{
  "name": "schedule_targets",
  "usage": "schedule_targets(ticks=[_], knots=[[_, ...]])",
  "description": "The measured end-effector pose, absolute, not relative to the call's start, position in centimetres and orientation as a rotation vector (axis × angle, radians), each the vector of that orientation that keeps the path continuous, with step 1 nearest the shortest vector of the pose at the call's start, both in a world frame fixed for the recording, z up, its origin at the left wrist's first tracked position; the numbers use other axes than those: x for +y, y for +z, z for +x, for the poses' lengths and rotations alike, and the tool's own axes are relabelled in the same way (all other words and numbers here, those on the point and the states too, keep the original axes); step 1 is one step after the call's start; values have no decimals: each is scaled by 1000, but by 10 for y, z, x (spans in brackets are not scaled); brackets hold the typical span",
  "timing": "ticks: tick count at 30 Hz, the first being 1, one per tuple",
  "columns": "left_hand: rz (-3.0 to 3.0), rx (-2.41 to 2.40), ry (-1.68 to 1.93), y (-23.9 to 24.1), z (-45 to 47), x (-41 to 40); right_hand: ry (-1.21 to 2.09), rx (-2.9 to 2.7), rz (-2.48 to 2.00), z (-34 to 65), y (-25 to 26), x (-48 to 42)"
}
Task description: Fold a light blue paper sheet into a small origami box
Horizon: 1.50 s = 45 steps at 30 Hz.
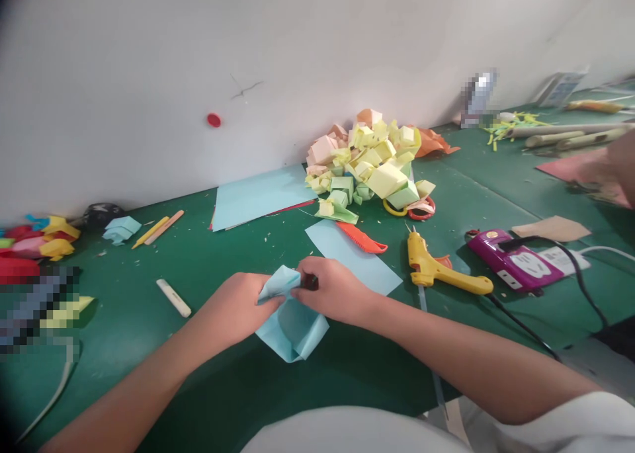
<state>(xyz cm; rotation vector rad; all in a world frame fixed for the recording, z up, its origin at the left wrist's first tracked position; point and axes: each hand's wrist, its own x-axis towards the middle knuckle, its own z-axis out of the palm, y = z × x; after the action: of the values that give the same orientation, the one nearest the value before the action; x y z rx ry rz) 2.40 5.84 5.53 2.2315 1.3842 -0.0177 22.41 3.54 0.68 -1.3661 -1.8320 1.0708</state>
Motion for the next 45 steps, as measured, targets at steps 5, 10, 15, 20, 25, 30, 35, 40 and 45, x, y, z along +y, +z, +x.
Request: schedule_targets(ticks=[5,10,15,20,25,30,35,40,45], knots=[[2261,1460,39,58,24,59,1036,-1834,-1414,226,10,34],[2241,1463,3,60,19,61,1009,-1855,-1423,228,11,36],[2226,1474,-4,61,16,62,990,-1883,-1414,228,11,36],[2161,1456,-6,62,15,64,956,-1910,-1428,227,11,35],[2235,1478,53,66,12,67,890,-1872,-1490,233,10,39],[2171,1450,105,72,5,67,861,-1817,-1576,238,11,43],[1991,1371,133,72,2,66,817,-1781,-1648,241,12,45],[1847,1391,279,66,7,65,807,-1718,-1658,244,11,48],[1825,1456,312,61,14,61,747,-1695,-1649,246,11,50]])
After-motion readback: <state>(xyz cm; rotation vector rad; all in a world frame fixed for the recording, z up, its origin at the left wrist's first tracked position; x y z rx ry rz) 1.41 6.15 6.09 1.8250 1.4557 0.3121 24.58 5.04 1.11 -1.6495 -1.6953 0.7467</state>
